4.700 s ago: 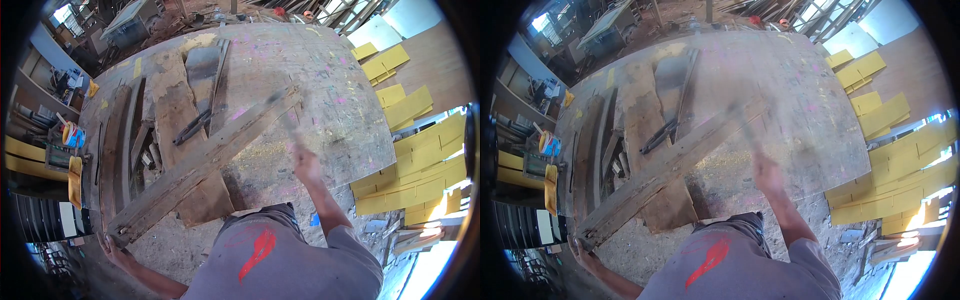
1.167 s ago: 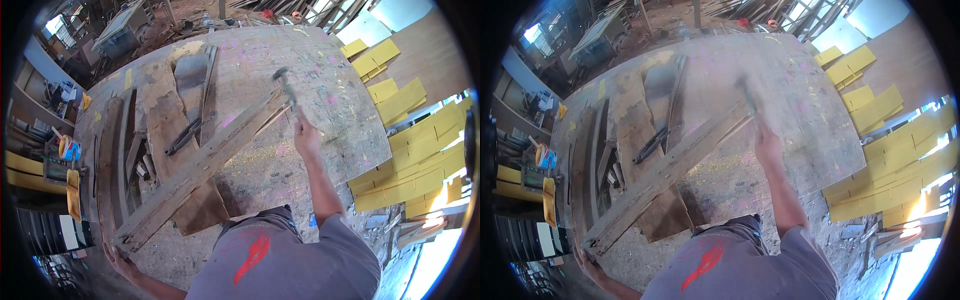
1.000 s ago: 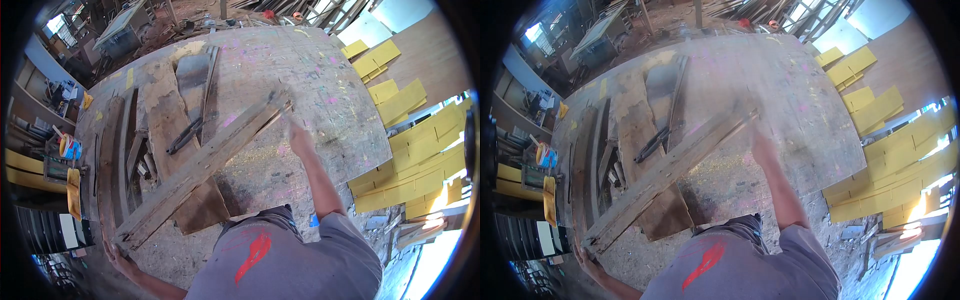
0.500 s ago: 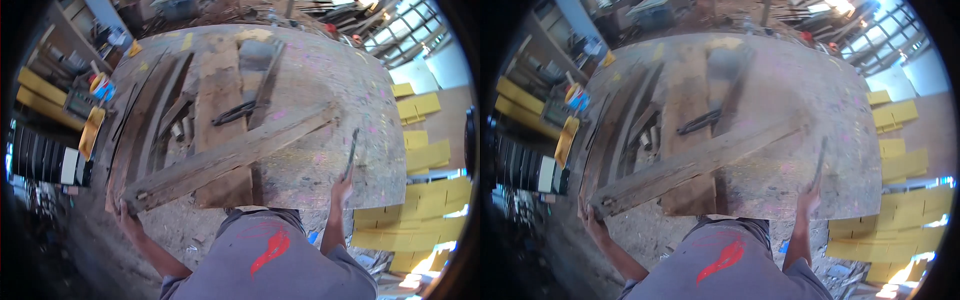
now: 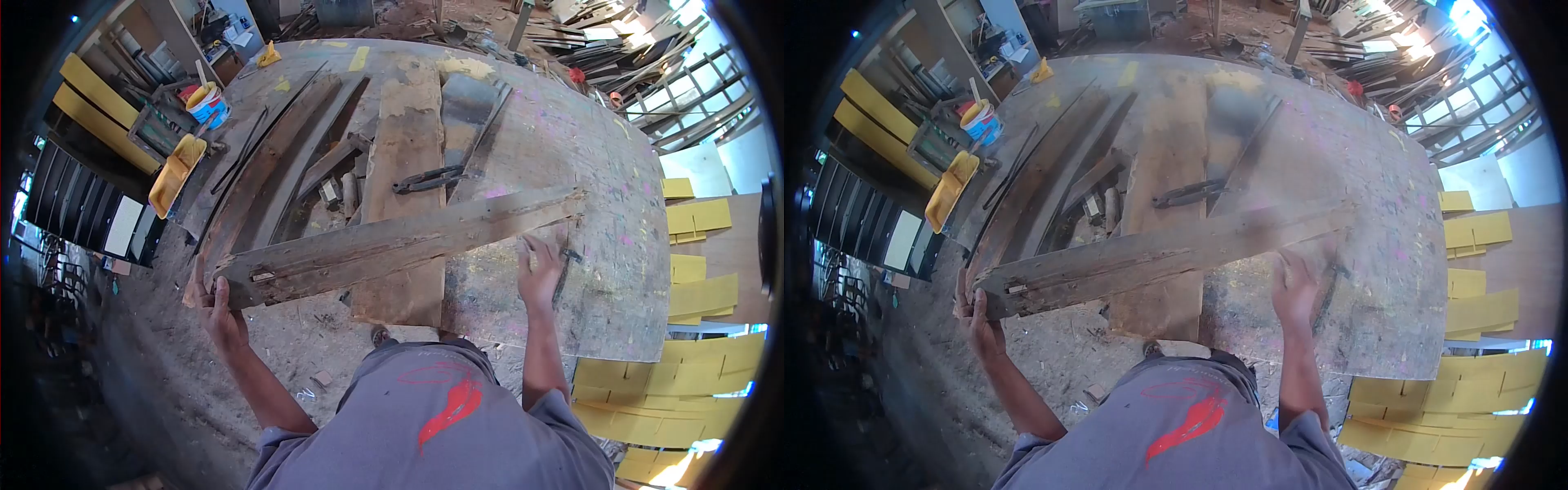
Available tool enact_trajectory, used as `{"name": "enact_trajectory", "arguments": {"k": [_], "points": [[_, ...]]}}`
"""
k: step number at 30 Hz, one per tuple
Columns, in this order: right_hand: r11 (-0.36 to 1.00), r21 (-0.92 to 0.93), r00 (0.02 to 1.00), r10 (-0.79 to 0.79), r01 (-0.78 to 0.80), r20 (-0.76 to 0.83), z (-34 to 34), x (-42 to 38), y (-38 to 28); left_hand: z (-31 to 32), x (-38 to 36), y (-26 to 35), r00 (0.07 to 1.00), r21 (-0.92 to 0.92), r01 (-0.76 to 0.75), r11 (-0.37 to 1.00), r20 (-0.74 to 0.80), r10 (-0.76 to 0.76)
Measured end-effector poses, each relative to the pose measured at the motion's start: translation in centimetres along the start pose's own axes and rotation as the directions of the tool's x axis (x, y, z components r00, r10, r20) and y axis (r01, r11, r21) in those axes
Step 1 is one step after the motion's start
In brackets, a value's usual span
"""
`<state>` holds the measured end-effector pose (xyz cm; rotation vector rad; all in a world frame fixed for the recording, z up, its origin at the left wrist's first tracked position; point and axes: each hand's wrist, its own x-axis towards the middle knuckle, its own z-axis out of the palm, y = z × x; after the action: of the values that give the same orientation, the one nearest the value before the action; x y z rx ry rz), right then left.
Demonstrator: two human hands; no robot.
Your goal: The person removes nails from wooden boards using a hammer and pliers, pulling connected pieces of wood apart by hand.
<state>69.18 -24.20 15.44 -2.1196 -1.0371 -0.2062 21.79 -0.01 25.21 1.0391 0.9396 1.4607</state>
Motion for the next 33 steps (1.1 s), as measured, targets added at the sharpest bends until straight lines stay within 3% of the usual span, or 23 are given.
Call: {"name": "enact_trajectory", "arguments": {"k": [2, 5, 7, 9, 11, 14, 17, 20, 22, 24, 26, 28, 31, 33], "points": [[0.991, 0.127, 0.997, 0.028, -0.036, 0.065, 0.0, 1.8, -2.7, 0.5, -0.2, 0.4, 1.000, -0.008, -0.002, 1.000, -0.015, 0.002], [0.978, 0.021, 0.977, 0.208, -0.207, -0.055, 0.9, 1.0, 0.5, -2.7, 0.5, -1.4, 0.999, 0.066, 0.038, 0.997, -0.007, -0.038], [0.889, -0.281, 0.932, 0.346, -0.363, -0.109, 1.8, -2.2, 6.6, -2.1, 0.2, -1.5, 0.996, 0.063, 0.028, 0.998, -0.089, -0.022], [0.664, -0.506, 0.810, 0.571, -0.550, -0.131, 0.7, -5.6, 8.9, -2.3, -0.2, -1.9, 0.990, 0.060, 0.047, 0.997, -0.133, -0.039], [0.449, -0.724, 0.768, 0.617, -0.524, -0.174, 0.1, -9.5, 13.0, -3.1, -0.4, -2.4, 0.988, 0.060, 0.095, 0.994, -0.131, -0.086], [0.557, -0.571, 0.684, 0.730, -0.603, -0.011, -1.8, -10.8, 17.9, -3.2, -0.5, -2.9, 0.988, 0.053, 0.097, 0.994, -0.128, -0.089], [0.517, -0.437, 0.622, 0.772, -0.736, -0.135, -1.8, -11.2, 23.1, -2.4, -0.4, -2.7, 0.992, 0.028, 0.061, 0.998, -0.116, -0.057], [0.621, -0.368, 0.708, 0.681, -0.692, -0.184, -4.3, -9.7, 22.5, -1.8, -0.2, -2.1, 0.996, 0.034, 0.014, 0.999, -0.092, -0.010], [0.823, -0.295, 0.862, 0.508, -0.486, -0.001, -9.0, -6.7, 14.4, -1.9, 0.1, -2.0, 0.999, 0.038, -0.033, 0.999, -0.039, 0.035], [0.855, -0.056, 0.851, 0.519, -0.516, 0.078, -11.8, -3.5, 4.0, -1.6, 0.2, -1.6, 0.997, 0.064, -0.073, 0.995, -0.003, 0.073], [0.929, -0.126, 0.922, 0.365, -0.349, 0.132, -12.7, -1.8, -1.8, -0.9, 0.3, -1.1, 0.993, 0.091, -0.114, 0.989, 0.008, 0.114], [0.975, -0.002, 0.963, 0.221, -0.223, 0.154, -11.7, -1.4, -4.7, -0.3, 0.4, -0.7, 0.989, 0.069, -0.140, 0.988, 0.052, 0.137], [0.984, -0.137, 0.938, 0.153, -0.115, 0.310, -9.8, -1.6, -4.2, -0.7, 0.4, -0.6, 0.985, 0.055, -0.160, 0.986, 0.067, 0.157], [0.963, -0.246, 0.895, 0.205, -0.111, 0.396, -8.8, -0.8, -4.1, -0.6, 0.2, -0.4, 0.985, 0.061, -0.165, 0.984, 0.060, 0.162]]}}
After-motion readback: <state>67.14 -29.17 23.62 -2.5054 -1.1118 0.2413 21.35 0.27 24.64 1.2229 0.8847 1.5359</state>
